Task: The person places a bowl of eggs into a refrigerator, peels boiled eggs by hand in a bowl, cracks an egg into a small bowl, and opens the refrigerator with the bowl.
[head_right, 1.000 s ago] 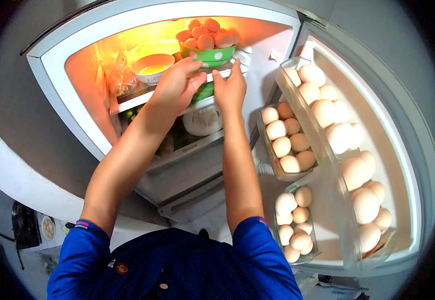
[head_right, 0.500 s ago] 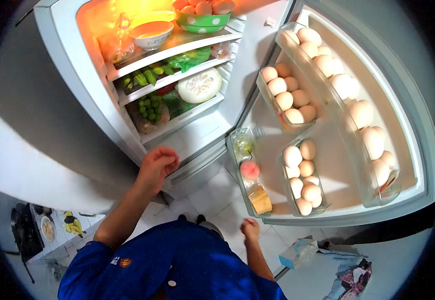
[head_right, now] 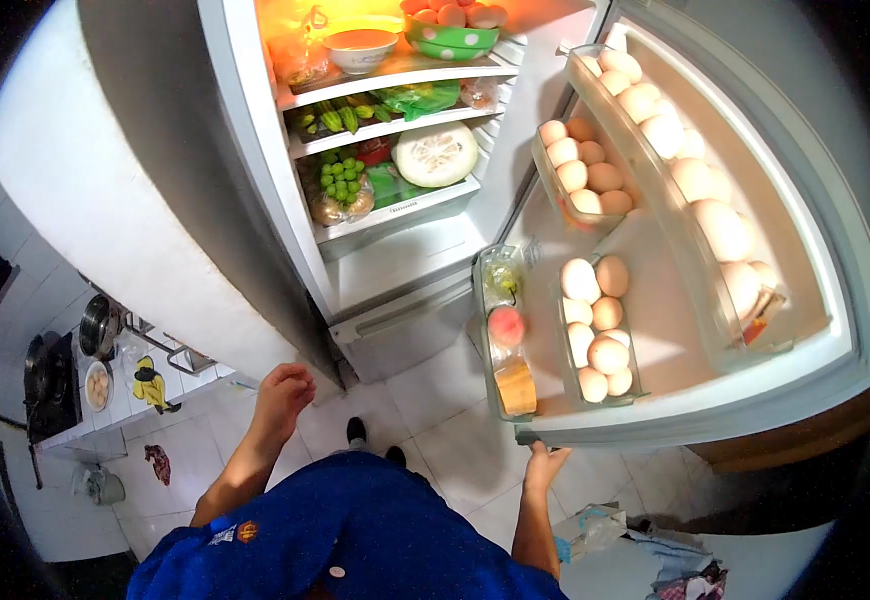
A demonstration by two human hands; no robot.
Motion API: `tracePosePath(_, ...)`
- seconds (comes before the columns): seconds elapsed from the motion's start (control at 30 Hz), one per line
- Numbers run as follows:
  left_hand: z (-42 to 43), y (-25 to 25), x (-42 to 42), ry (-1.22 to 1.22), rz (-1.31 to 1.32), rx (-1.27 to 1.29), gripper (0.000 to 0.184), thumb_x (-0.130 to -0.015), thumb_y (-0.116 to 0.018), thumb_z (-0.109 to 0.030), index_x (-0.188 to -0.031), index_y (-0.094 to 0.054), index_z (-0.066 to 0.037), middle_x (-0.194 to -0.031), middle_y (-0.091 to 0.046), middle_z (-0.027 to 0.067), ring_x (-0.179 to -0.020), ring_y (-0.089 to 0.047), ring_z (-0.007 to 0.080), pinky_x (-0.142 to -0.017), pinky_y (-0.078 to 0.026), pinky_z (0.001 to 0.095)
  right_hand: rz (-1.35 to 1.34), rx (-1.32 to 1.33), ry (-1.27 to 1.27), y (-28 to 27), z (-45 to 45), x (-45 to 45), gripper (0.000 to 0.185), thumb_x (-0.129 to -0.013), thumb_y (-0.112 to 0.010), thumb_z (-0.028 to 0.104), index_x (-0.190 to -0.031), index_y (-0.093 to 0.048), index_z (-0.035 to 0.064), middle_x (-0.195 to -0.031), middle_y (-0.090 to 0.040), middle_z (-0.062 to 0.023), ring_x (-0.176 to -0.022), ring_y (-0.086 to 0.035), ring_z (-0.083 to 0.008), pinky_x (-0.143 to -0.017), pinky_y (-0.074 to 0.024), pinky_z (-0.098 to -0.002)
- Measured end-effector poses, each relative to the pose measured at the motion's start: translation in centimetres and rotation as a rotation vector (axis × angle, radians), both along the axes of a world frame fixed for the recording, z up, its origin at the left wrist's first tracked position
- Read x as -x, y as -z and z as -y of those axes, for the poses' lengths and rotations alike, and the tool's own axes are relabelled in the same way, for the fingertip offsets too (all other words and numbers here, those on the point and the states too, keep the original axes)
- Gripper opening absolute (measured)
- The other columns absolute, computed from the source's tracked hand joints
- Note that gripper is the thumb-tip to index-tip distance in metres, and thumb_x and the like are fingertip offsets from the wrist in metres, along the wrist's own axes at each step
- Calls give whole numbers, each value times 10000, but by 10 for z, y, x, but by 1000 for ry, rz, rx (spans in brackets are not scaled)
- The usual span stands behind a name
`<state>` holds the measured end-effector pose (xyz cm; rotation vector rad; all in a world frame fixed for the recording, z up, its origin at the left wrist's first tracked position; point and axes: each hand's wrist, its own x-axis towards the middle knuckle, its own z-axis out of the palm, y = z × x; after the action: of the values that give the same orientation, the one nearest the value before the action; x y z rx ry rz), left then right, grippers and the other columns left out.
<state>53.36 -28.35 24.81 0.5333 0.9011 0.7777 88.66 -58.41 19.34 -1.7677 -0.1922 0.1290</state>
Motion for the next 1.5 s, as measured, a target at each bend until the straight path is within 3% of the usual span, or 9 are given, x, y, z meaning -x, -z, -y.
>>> tracePosePath(0.13, 46, 0, 18, -87, -8, -6, 208, -808, -548, 22, -991, -591, -66, -901, -621, 55, -833, -612, 173, -749, -521, 289, -37, -36, -139, 20, 17, -8, 673, -723, -580, -115, -1329, -303, -21, -1283, -444, -196, -1196, -445, -273, -1040, -338, -369)
tracePosePath(0.27, 94, -8, 25, -171, 0, 7, 213, -798, -559, 23, -986, -588, -73, -912, -619, 51, -826, -614, 170, -744, -517, 283, 56, -43, -258, 14, 19, 18, 643, -824, -662, 24, -1352, -299, -23, -1236, -494, -198, -1130, -497, -268, -989, -381, -345)
tracePosePath(0.33, 117, -16, 33, -192, 6, -11, 215, -796, -560, 25, -984, -588, -76, -915, -617, 50, -822, -614, 170, -740, -515, 280, 180, 236, -283, -5, 17, 39, 609, -837, -671, 59, -1334, -330, -33, -1191, -529, -197, -1124, -507, -271, -978, -382, -349)
tracePosePath(0.4, 140, -28, 44, -222, 6, -43, 211, -801, -556, 22, -986, -586, -73, -914, -615, 52, -817, -612, 170, -730, -515, 273, 221, 118, -331, -2, 14, 52, 629, -823, -707, 124, -1319, -356, -35, -1170, -535, -212, -1091, -529, -289, -948, -404, -364)
tracePosePath(0.53, 187, -44, 102, -273, -21, -84, 207, -802, -553, 20, -986, -580, -71, -905, -611, 54, -813, -609, 170, -724, -511, 273, 260, 234, -256, -4, 0, 101, 702, -742, -783, 264, -1243, -388, -28, -1084, -538, -194, -977, -558, -309, -855, -447, -403)
tracePosePath(0.63, 228, -59, 130, -406, -65, -117, 203, -805, -546, 18, -985, -579, -69, -887, -601, 53, -800, -601, 169, -709, -506, 272, 253, 281, -227, -10, -13, 117, 784, -692, -814, 366, -1228, -389, -16, -1032, -553, -146, -913, -585, -248, -802, -470, -383)
tracePosePath(0.8, 265, -63, 177, -497, -54, -133, 223, -799, -535, 32, -992, -583, -69, -871, -600, 54, -782, -596, 170, -693, -507, 270, 226, 295, -187, -28, -47, 146, 740, -665, -819, 416, -1154, -412, 38, -1028, -569, -106, -906, -599, -260, -803, -465, -400)
tracePosePath(1.03, 305, -77, 202, -662, -95, -63, 233, -780, -535, 43, -979, -574, -72, -859, -597, 52, -761, -591, 173, -692, -511, 266, 103, 367, -153, -69, -91, 178, 753, -643, -820, 441, -1146, -426, 43, -1105, -580, -148, -1019, -598, -344, -859, -457, -441)
tracePosePath(1.5, 289, -31, 233, -737, -40, -43, 232, -775, -545, 37, -971, -582, -80, -849, -605, 49, -735, -583, 164, -659, -490, 250, 146, 392, -90, -56, -142, 191, 743, -619, -838, 478, -1068, -422, 58, -1005, -561, -123, -924, -595, -327, -810, -461, -437)
